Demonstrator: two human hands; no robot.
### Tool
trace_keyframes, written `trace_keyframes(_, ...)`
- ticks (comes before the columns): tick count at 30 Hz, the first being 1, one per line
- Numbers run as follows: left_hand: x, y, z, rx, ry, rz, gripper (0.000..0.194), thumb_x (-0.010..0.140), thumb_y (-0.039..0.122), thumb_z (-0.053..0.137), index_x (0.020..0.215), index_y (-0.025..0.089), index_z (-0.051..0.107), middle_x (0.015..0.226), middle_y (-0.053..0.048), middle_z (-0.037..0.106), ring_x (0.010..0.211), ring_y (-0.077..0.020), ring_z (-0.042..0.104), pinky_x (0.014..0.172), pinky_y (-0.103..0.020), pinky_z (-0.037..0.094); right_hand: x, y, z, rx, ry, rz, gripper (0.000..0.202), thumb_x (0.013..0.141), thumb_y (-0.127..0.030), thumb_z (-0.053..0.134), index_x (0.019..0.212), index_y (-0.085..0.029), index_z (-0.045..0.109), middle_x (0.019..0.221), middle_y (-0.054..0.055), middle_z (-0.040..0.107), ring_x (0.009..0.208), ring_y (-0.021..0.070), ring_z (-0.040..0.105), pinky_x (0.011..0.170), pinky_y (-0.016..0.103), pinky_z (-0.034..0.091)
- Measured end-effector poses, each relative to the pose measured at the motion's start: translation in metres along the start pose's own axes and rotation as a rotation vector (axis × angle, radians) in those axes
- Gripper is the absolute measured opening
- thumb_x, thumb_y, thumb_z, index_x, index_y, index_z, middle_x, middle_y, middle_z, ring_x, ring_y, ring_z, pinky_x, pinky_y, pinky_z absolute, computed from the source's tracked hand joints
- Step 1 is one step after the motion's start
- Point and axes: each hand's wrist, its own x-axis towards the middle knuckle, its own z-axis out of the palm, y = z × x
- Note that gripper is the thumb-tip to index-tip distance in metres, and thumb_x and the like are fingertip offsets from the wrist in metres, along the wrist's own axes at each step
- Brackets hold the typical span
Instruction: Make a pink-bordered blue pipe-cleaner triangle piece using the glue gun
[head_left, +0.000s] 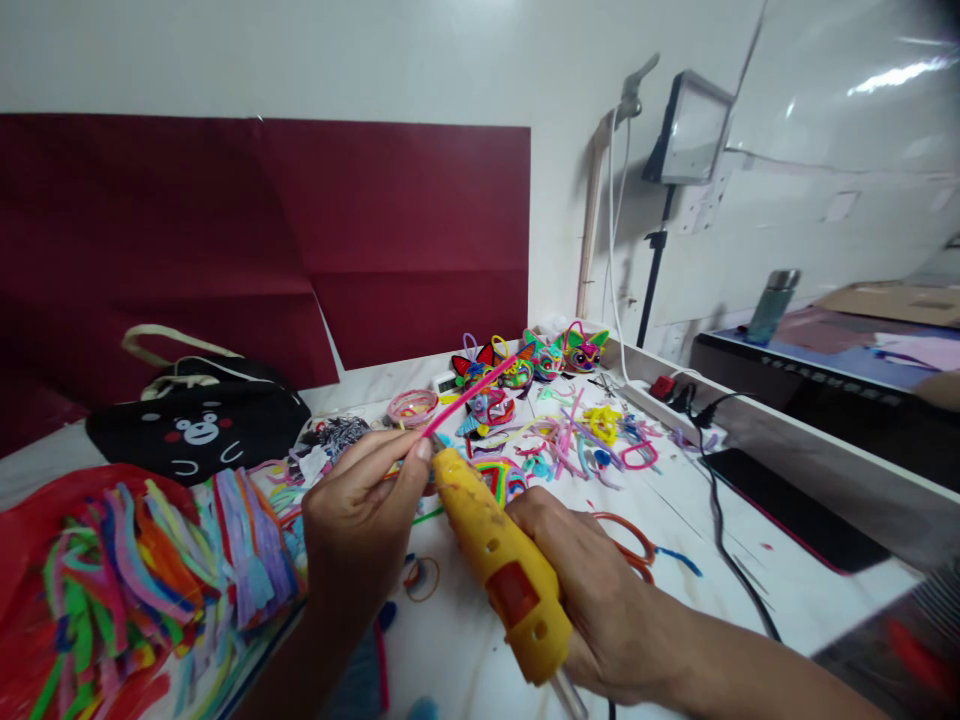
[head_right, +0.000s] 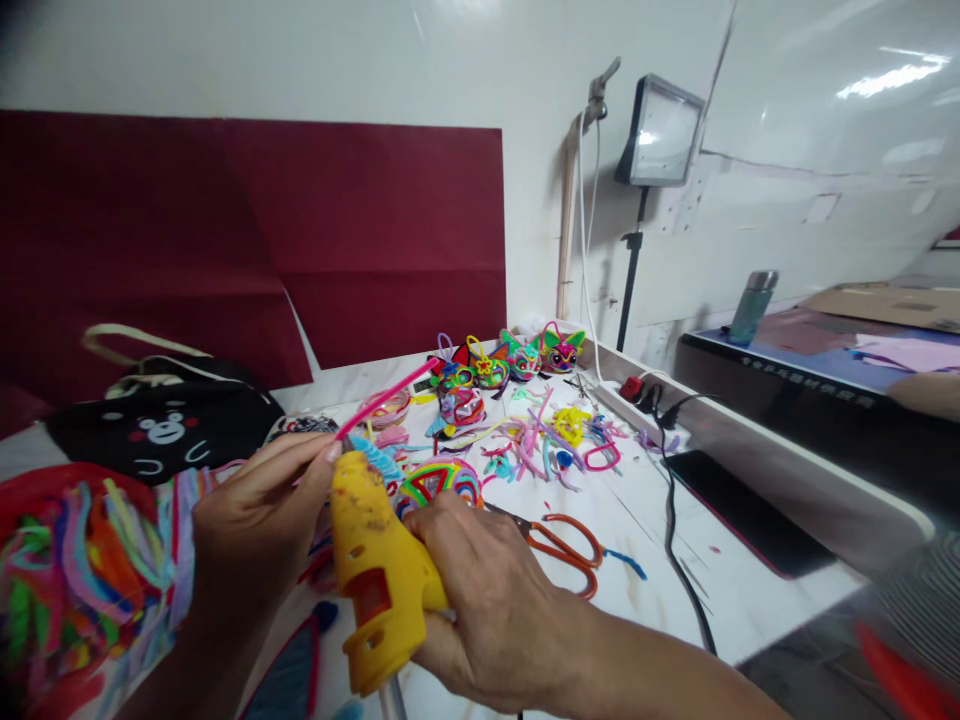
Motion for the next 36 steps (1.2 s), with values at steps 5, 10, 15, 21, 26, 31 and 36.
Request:
trace_keyframes(5, 0.0002, 0.0014, -0.0002, -0.001, 0.0, -0.022, 0.016, 0.083, 0.028, 0.06, 0.082, 0.021, 0.075, 0.084, 0.0, 0.072, 0.077, -0.0153, 0.067, 0.071, -0.024, 0.055, -0.0002, 0.0007, 0.0003, 0.004, 0.002, 0.008, 0.01, 0.09, -0.025, 0.046, 0.099, -0.019, 0.047, 0.088, 0.007, 0.058, 0.076, 0.019, 0.053, 0.064, 0.032, 0.045)
trace_keyframes(10, 0.0005, 0.0005, 0.0004, 0.011, 0.004, 0.006, 0.016, 0.083, 0.028, 0.06, 0.082, 0.021, 0.075, 0.083, 0.0, 0.072, 0.075, -0.0151, 0.067, 0.071, -0.024, 0.055, -0.0001, -0.0005, 0.0009, 0.006, 0.005, 0.009, 0.009, 0.09, -0.025, 0.047, 0.097, -0.02, 0.047, 0.087, 0.006, 0.058, 0.075, 0.0185, 0.053, 0.063, 0.032, 0.045)
trace_keyframes(15, -0.0001, 0.0003, 0.0008, -0.008, 0.008, -0.012, 0.015, 0.083, 0.027, 0.06, 0.082, 0.022, 0.075, 0.083, 0.0, 0.072, 0.077, -0.0153, 0.067, 0.073, -0.025, 0.055, 0.0002, 0.0005, 0.0016, 0.009, 0.007, 0.006, 0.01, 0.09, -0.025, 0.047, 0.098, -0.019, 0.048, 0.088, 0.007, 0.059, 0.076, 0.0188, 0.053, 0.064, 0.032, 0.046)
trace_keyframes(21, -0.0003, 0.0022, 0.0, -0.02, 0.01, -0.06, 0.016, 0.083, 0.029, 0.062, 0.083, 0.022, 0.075, 0.084, 0.001, 0.072, 0.077, -0.0154, 0.067, 0.07, -0.024, 0.055, -0.0005, 0.0002, -0.0003, 0.006, 0.012, -0.002, 0.01, 0.091, -0.026, 0.047, 0.097, -0.019, 0.049, 0.087, 0.007, 0.059, 0.076, 0.0194, 0.054, 0.064, 0.032, 0.046)
trace_keyframes(26, -0.0004, -0.0009, -0.0012, -0.024, 0.009, -0.027, 0.013, 0.083, 0.028, 0.063, 0.084, 0.024, 0.075, 0.084, 0.002, 0.071, 0.078, -0.014, 0.066, 0.072, -0.022, 0.054, 0.0003, -0.0002, -0.0015, 0.001, 0.011, 0.001, 0.012, 0.092, -0.027, 0.046, 0.098, -0.018, 0.05, 0.086, 0.007, 0.059, 0.075, 0.0196, 0.053, 0.064, 0.032, 0.046)
trace_keyframes(31, 0.0006, 0.001, -0.0016, -0.03, 0.0, -0.033, 0.013, 0.083, 0.028, 0.062, 0.084, 0.024, 0.074, 0.083, 0.001, 0.07, 0.078, -0.015, 0.065, 0.071, -0.023, 0.054, -0.0008, -0.0002, -0.001, -0.019, 0.029, -0.016, 0.014, 0.093, -0.031, 0.044, 0.096, -0.018, 0.049, 0.084, 0.006, 0.058, 0.073, 0.0187, 0.052, 0.061, 0.031, 0.045)
trace_keyframes(36, 0.0025, 0.0055, -0.0019, -0.043, 0.018, -0.075, 0.014, 0.083, 0.031, 0.062, 0.077, 0.022, 0.071, 0.081, 0.001, 0.069, 0.077, -0.0157, 0.066, 0.07, -0.024, 0.055, -0.0003, -0.0005, -0.0027, -0.023, -0.005, 0.001, 0.017, 0.094, -0.031, 0.042, 0.102, -0.018, 0.051, 0.086, 0.007, 0.059, 0.075, 0.0194, 0.053, 0.064, 0.032, 0.046)
